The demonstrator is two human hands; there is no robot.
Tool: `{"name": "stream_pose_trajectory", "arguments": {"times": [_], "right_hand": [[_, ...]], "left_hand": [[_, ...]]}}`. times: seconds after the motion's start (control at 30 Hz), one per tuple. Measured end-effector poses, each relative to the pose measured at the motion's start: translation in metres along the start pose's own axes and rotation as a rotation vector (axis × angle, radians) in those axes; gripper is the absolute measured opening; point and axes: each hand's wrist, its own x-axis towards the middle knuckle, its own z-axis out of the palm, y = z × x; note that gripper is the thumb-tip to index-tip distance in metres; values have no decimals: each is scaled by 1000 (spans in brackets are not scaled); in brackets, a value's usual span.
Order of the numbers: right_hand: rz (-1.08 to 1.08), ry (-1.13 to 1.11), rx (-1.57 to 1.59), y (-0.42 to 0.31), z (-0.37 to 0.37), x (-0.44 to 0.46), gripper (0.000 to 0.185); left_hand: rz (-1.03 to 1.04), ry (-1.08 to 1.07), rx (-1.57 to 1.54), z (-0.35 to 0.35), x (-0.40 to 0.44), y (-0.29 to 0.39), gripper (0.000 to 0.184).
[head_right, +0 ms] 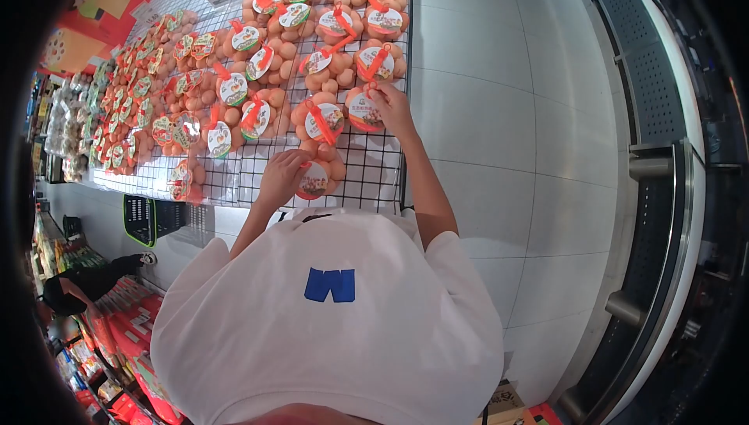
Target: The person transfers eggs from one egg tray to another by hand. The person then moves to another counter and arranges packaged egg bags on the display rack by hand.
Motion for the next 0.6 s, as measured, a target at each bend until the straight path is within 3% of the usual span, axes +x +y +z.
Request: {"name": "stream_pose_trajectory", "arguments": {"times": [0.07,0.2,0.27,0.6], "right_hand": [[262,-51,34,-8,-6,-3,16],[272,-57,62,4,-11,-5,18],[161,-51,109,8,-13,-6,18],[196,54,156,14,-2,-16,18]], "left_hand": [[9,4,-5,1,0,-1,15],[13,9,8,2,0,-1,16],[13,15,7,2,0,1,16],[29,24,-21,0,1,-1,19]]}}
